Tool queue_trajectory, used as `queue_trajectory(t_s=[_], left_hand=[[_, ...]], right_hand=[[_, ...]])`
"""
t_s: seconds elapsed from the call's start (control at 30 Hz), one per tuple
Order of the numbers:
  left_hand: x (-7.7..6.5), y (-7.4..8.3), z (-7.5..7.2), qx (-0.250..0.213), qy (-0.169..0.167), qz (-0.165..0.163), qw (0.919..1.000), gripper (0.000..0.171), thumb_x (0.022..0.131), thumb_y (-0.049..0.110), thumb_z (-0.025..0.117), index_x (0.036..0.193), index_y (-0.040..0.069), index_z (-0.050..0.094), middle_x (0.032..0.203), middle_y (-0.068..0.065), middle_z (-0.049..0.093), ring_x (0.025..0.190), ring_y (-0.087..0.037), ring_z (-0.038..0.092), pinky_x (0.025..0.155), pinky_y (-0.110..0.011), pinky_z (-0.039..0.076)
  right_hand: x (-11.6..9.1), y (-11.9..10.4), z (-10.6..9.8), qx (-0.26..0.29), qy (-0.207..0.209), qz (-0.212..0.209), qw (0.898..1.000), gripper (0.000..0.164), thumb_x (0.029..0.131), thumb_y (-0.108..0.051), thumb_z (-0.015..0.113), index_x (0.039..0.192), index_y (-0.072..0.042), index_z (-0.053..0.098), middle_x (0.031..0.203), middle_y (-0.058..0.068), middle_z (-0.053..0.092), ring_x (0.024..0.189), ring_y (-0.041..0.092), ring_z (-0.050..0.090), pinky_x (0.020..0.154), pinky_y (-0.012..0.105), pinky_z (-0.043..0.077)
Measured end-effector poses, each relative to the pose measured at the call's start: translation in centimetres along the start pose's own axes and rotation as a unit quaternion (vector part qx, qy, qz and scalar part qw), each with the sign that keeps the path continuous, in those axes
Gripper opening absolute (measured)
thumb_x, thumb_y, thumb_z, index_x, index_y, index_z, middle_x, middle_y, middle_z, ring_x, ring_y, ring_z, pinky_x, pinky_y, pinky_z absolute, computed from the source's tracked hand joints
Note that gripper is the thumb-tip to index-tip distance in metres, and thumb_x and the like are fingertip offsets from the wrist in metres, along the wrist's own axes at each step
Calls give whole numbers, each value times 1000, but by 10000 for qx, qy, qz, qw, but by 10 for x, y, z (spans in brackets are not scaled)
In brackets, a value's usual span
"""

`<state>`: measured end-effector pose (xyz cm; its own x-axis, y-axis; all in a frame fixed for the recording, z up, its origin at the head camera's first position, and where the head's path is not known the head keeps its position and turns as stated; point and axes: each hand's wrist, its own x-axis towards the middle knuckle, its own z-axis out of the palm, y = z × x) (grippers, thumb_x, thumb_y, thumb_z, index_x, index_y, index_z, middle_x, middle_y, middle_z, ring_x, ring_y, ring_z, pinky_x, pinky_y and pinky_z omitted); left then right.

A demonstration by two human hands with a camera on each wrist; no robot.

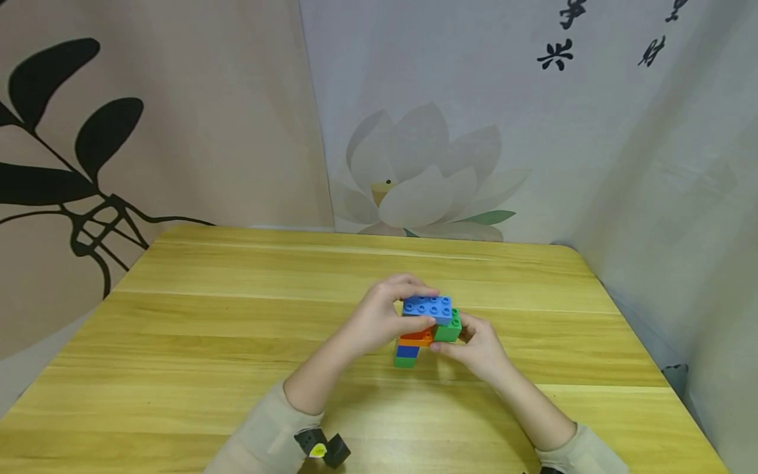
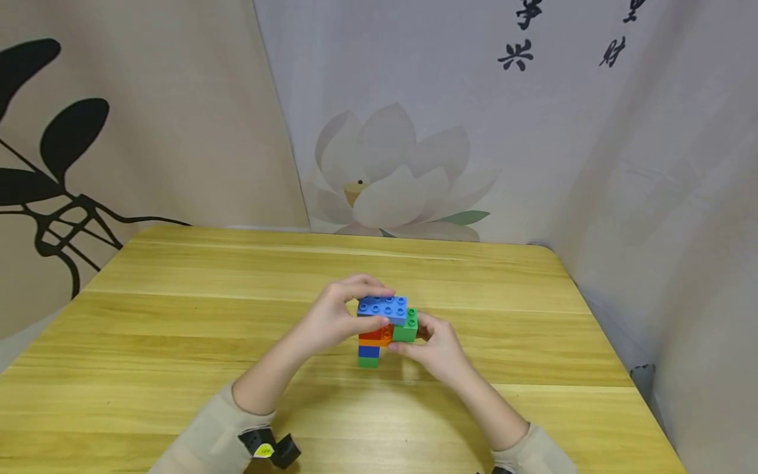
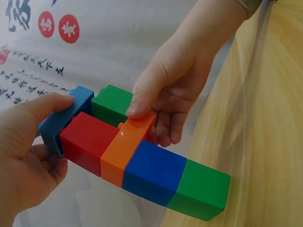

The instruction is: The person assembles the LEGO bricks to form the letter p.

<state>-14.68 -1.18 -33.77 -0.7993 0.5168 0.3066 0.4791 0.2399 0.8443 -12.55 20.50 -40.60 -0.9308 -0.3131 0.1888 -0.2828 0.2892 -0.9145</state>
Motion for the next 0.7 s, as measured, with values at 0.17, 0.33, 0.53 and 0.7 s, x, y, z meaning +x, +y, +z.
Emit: queue_trajectory(t_s=[0.17, 0.33, 0.53, 0.7], left_hand=[[-1, 1, 0, -5, -31, -12, 10000, 37, 82, 16, 77, 118, 12, 69, 110, 6, 60, 100, -12, 54, 79, -24, 51], [-1, 1, 2, -10, -55, 46, 10000, 37, 82, 16, 77, 118, 11, 69, 110, 6, 60, 100, -12, 54, 80, -24, 51], [0, -1, 5, 19, -35, 98, 9999, 38, 81, 15, 78, 118, 10, 69, 111, 5, 60, 101, -13, 55, 80, -25, 51], [1, -1, 7, 18, -38, 166, 9999, 39, 81, 16, 78, 118, 10, 69, 111, 4, 60, 101, -13, 55, 80, -29, 52]], right_hand=[[0, 0, 0, 28, -9, 2, 10000, 43, 81, -9, 77, 121, -1, 62, 113, 7, 67, 103, 20, 61, 90, 38, 47], [-1, 0, -1, 35, -18, -17, 10000, 43, 81, -9, 77, 121, -1, 62, 113, 7, 67, 104, 20, 61, 91, 37, 46], [-1, 1, -1, 46, -15, -63, 10000, 43, 81, -9, 77, 121, -1, 62, 113, 7, 67, 104, 19, 61, 91, 37, 46], [0, 2, -1, 49, -16, -97, 9999, 42, 81, -8, 77, 120, -1, 62, 112, 7, 67, 104, 18, 61, 91, 38, 47]])
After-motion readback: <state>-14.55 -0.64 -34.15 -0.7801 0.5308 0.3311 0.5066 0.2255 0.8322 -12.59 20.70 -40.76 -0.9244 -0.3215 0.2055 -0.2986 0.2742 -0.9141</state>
